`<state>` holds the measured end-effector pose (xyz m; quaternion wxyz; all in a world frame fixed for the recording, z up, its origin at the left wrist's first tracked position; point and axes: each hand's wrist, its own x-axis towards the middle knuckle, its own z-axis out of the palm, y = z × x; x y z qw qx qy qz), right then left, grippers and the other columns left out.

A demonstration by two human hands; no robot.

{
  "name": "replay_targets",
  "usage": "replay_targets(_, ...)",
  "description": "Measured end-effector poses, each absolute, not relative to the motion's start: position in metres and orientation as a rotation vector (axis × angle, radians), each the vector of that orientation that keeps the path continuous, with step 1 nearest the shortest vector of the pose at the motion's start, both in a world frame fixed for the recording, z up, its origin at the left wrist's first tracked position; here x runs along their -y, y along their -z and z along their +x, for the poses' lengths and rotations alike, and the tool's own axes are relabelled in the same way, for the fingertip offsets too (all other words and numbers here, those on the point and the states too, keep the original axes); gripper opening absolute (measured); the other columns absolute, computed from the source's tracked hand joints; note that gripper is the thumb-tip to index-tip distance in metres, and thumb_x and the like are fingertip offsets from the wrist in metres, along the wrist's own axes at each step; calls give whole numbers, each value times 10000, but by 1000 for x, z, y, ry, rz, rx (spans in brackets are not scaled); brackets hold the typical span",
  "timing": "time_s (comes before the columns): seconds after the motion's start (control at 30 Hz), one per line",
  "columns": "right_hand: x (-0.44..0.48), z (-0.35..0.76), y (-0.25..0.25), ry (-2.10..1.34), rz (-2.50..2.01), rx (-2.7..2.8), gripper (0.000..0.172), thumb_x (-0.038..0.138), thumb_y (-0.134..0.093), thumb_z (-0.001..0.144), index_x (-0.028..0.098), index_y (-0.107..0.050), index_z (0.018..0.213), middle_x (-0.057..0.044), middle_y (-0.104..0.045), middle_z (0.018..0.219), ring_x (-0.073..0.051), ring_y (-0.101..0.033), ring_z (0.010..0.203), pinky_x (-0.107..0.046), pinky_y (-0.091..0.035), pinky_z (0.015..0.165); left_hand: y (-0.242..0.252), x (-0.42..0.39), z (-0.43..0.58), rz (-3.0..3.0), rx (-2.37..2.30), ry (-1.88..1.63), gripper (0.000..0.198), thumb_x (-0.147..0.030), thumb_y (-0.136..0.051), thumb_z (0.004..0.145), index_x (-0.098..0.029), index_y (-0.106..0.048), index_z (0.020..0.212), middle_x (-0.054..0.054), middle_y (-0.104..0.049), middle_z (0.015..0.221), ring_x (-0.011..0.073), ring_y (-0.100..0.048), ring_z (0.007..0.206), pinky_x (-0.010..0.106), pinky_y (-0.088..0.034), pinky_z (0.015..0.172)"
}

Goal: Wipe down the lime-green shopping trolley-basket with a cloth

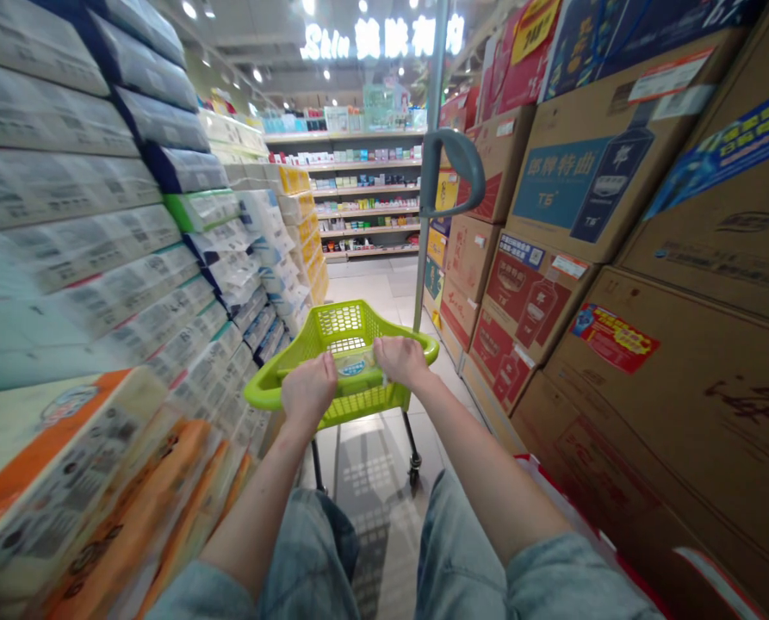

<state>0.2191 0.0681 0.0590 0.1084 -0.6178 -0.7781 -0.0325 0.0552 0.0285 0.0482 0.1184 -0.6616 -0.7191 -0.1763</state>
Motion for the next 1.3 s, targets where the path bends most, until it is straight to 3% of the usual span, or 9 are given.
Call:
replay_targets(0.4,-65,228,-46,118,-1677,2177,534,372,-159,971,193,-645,843,-59,-702,833,-171,-641,773,-239,-376,607,-63,-18,34,-2239,2056,302,473,-389,-180,946,-195,-600,1044,83,-696,932,220,-660,836,319,-468,710)
replay_targets(0.53,-66,231,-48,113,-1668,2181,507,356,-193,969,188,-656,849,-52,-704,832,-162,-639,767,-233,-367,614,-69,-20,14,-2284,2206,63,634,-507,-115,929,-189,-661,985,125,-701,963,255,-658,909,369,-480,750)
replay_targets(0.67,-65,234,-46,118,-1665,2126,497,366,-208,970,199,-662,855,-42,-698,797,-165,-634,729,-243,-369,615,-66,-17,11,-2257,2236,56,719,-495,-67,928,-156,-701,912,143,-709,891,256,-665,893,372,-488,759)
replay_targets(0.87,-49,233,-20,222,-1247,1986,402,320,-249,973,208,-585,1163,-55,-654,1078,-173,-582,977,-290,-405,838,-59,-12,23,-2131,2192,162,669,-426,-111,935,-144,-715,888,139,-714,883,292,-675,863,408,-507,712)
replay_targets(1.0,-31,228,-12,298,-1186,1960,379,302,-299,960,228,-551,1234,-67,-617,1136,-198,-531,1045,-350,-381,928,-57,-12,22,-2108,2197,180,671,-413,-115,935,-144,-724,860,136,-718,863,286,-679,847,398,-513,701)
replay_targets(1.13,-25,222,-32,277,-1275,2109,384,345,-283,967,246,-571,1200,-62,-631,1104,-194,-554,990,-324,-408,867,-56,-11,22,-2115,2133,169,673,-398,-104,938,-147,-722,852,124,-720,851,288,-681,829,396,-512,684)
replay_targets(1.3,-44,215,-62,150,-1404,2314,462,384,-221,979,211,-648,943,-54,-661,933,-158,-601,865,-258,-414,775,-58,-7,31,-2094,2116,183,650,-378,-120,942,-146,-722,858,134,-716,814,278,-682,800,380,-507,664)
